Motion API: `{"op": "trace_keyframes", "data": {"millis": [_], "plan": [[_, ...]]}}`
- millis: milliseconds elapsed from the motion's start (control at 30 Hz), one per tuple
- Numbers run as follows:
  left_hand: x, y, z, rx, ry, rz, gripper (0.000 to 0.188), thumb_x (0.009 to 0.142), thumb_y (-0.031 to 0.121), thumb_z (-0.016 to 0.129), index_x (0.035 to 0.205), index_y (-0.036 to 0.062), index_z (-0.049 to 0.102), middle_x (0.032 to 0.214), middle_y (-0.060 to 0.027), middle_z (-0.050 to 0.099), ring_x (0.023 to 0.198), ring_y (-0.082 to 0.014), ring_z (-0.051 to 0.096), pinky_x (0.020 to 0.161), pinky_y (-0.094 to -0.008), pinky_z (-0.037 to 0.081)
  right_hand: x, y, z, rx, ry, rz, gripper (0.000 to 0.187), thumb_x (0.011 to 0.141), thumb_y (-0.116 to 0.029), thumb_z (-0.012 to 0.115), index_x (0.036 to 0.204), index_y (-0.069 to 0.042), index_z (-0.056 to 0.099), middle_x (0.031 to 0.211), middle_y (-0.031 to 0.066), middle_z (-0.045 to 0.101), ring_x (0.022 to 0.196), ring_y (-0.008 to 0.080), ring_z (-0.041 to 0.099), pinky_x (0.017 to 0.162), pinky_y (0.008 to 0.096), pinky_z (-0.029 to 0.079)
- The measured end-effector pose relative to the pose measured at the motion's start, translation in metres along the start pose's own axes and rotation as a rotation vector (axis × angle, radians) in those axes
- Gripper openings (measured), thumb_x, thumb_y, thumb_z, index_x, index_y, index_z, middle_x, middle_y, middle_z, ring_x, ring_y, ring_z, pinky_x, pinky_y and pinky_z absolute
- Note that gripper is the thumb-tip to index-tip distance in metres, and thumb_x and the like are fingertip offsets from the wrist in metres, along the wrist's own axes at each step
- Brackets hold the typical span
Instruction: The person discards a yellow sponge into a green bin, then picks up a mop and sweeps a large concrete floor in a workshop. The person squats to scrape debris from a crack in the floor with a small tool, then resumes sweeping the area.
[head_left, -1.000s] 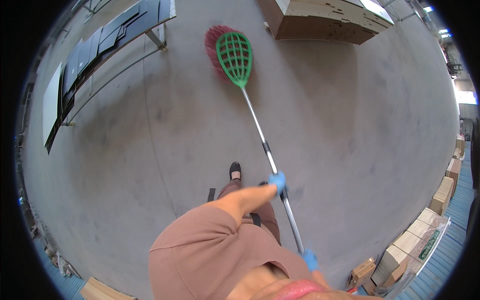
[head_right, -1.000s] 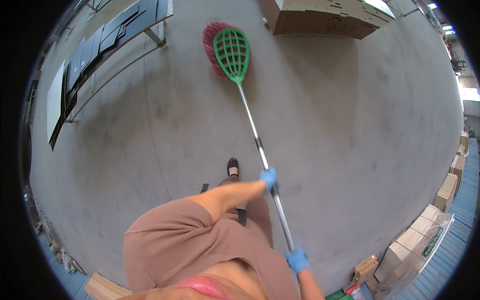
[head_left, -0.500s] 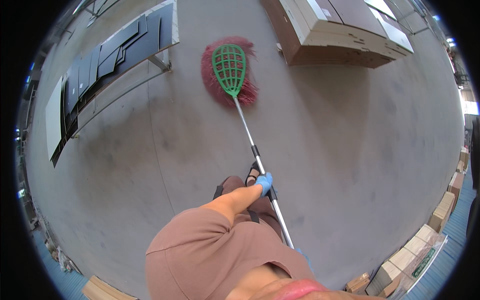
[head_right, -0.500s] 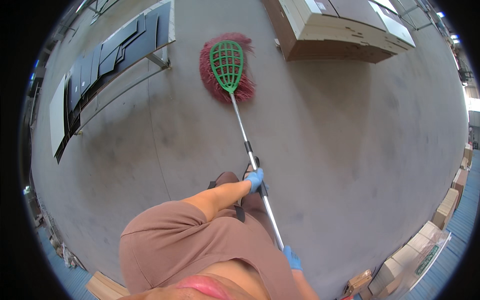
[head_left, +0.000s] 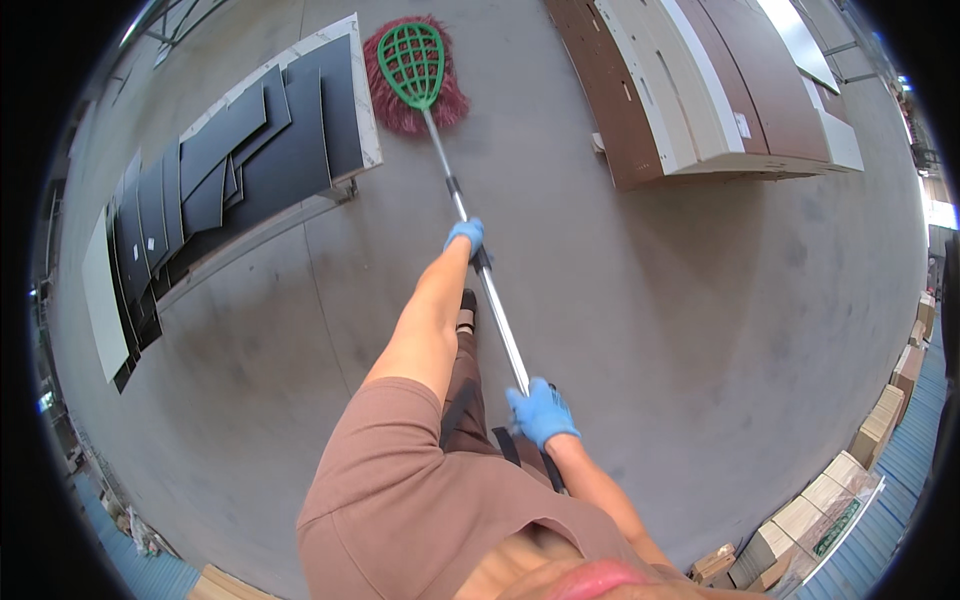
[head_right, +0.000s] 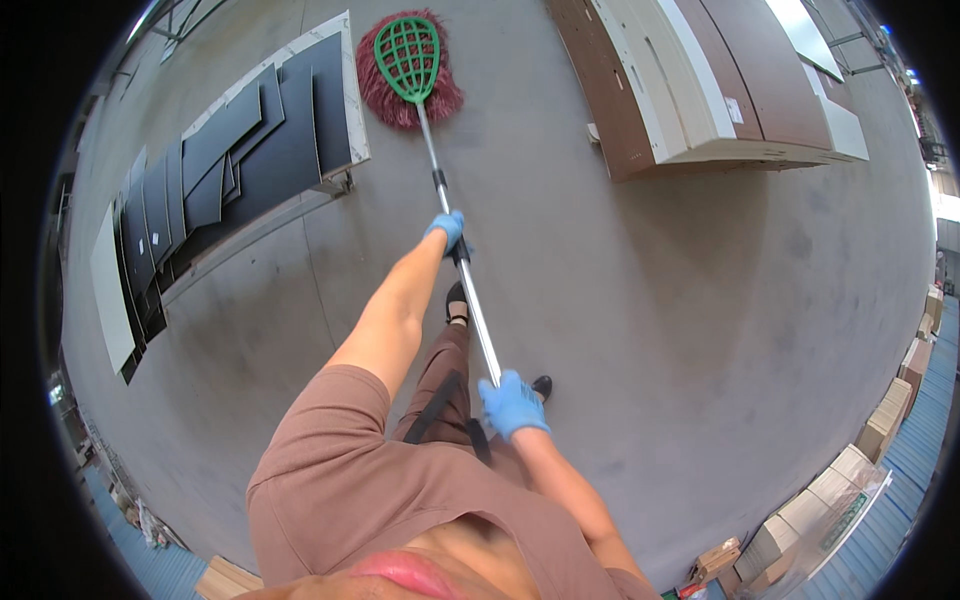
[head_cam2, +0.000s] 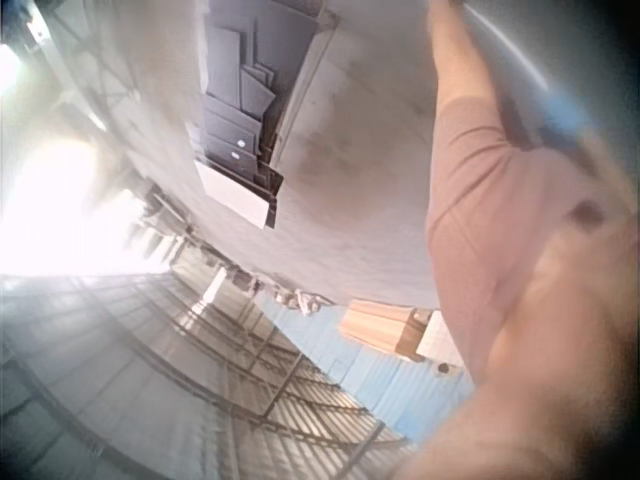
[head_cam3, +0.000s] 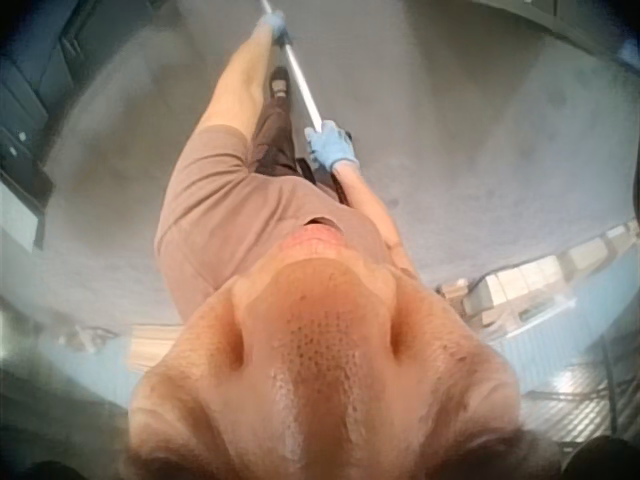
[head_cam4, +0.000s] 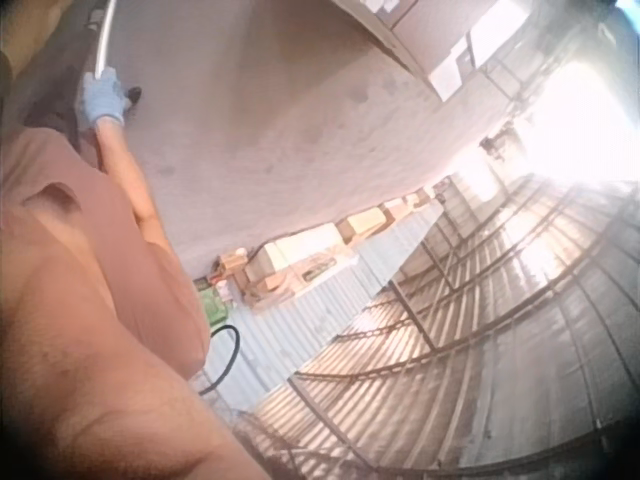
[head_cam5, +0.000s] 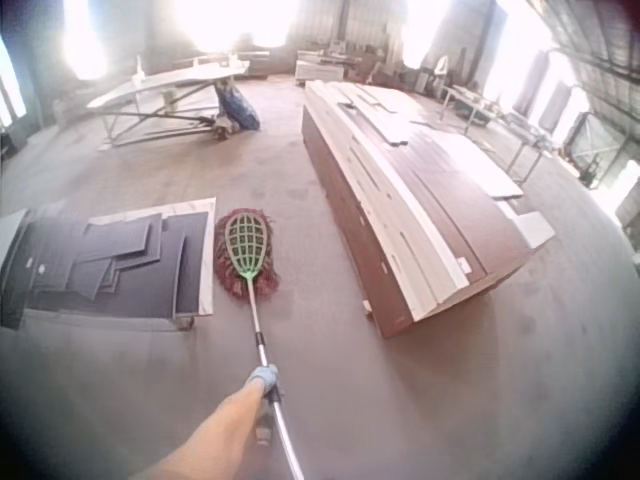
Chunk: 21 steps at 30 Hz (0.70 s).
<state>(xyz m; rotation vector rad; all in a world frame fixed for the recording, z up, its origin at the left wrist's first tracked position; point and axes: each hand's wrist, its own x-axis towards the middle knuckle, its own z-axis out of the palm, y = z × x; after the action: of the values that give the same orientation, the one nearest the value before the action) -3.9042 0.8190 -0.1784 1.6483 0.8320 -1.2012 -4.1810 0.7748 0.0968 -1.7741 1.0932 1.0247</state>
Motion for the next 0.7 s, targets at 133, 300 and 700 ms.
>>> {"op": "trace_keyframes", "data": {"millis": [133,300,700], "plan": [[0.02,0.058,0.02,-0.016,-0.06,0.133,0.049,0.096,0.04,0.051,0.109,-0.0064,0.05,0.079,-0.025,0.065,0.063,-0.0402,0.071,0.055,-0.0508,0.061,0.006,-0.027,-0.031,0.339,-0.02,0.071,0.032,0.091,-0.028,0.062,0.099,0.003,0.056,0.07,0.0128,0.065,0.058,0.0186,0.064,0.052,0.0354,0.051],[-0.066,-0.052,0.099,0.569,-0.284,0.322,0.031,0.096,0.028,0.049,0.094,-0.0001,0.061,0.087,-0.0217,0.067,0.08,-0.0318,0.07,0.066,-0.0464,0.053,-0.073,0.091,-0.019,0.053,0.079,0.32,0.049,0.089,-0.045,0.061,0.105,0.002,0.063,0.094,0.0278,0.069,0.091,0.0434,0.068,0.077,0.05,0.054],[-0.137,-0.04,0.111,0.581,-0.518,0.017,0.059,0.087,0.037,0.059,0.125,-0.0088,0.058,0.106,-0.0221,0.07,0.09,-0.037,0.071,0.075,-0.0443,0.058,-0.108,0.152,-0.069,-0.132,-0.172,0.437,0.05,0.09,-0.043,0.057,0.114,0.0,0.061,0.115,0.0319,0.065,0.111,0.0479,0.062,0.094,0.051,0.05]]}}
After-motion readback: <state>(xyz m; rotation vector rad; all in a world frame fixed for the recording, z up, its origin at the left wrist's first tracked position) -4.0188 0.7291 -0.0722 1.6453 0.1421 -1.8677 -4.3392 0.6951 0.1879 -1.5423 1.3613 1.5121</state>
